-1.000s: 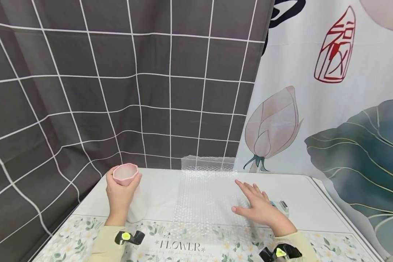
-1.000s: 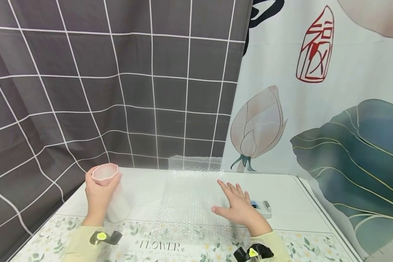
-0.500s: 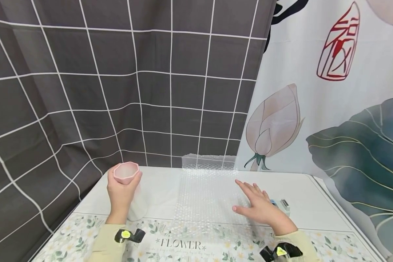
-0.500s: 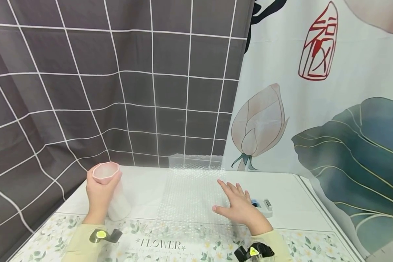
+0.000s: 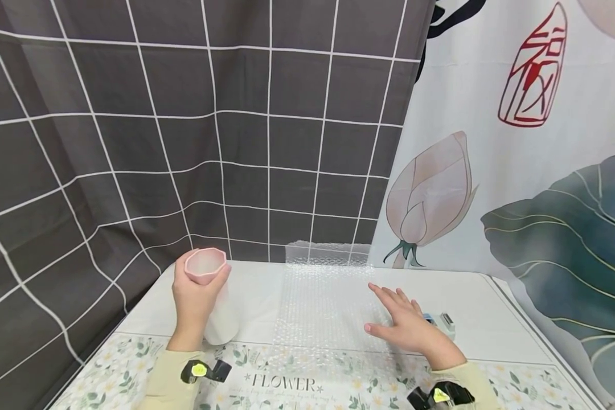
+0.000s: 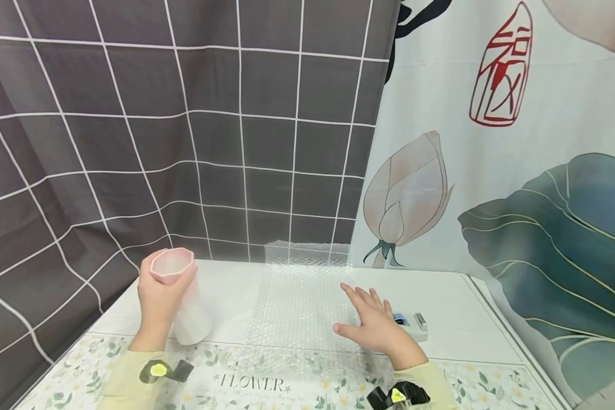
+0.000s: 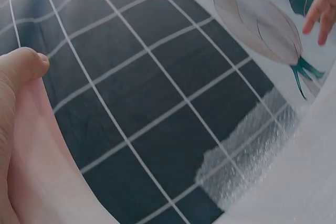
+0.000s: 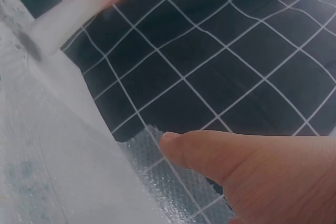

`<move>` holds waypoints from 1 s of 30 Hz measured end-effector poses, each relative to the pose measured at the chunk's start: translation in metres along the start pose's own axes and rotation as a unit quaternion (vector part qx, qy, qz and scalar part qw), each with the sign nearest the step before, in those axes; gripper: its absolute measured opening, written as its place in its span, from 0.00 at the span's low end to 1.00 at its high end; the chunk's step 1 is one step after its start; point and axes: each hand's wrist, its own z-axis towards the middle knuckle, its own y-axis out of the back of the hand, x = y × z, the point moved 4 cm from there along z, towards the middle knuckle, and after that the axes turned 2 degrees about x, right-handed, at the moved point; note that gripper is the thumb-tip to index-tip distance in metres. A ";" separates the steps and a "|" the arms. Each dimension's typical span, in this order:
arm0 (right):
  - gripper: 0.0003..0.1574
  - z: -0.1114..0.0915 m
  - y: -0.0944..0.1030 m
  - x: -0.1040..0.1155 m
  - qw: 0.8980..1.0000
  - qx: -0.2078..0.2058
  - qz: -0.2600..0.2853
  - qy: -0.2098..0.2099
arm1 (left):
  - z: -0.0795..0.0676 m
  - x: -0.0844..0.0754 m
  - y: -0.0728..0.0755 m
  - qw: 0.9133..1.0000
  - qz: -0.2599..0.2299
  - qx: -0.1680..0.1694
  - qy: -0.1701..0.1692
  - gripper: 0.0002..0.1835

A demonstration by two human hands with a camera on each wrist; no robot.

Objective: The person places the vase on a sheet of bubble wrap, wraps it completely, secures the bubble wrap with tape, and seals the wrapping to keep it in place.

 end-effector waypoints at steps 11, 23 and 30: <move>0.52 -0.004 0.002 -0.001 1.000 0.001 0.007 -0.005 | -0.010 -0.029 -0.016 0.995 -0.086 0.039 0.040 0.36; 0.52 -0.003 0.004 0.004 1.000 -0.002 0.014 0.004 | -0.023 -0.048 -0.051 0.974 -0.211 0.069 0.041 0.33; 0.52 -0.003 0.003 0.006 1.000 -0.004 0.016 0.004 | -0.038 -0.082 -0.071 0.967 -0.240 0.085 0.033 0.33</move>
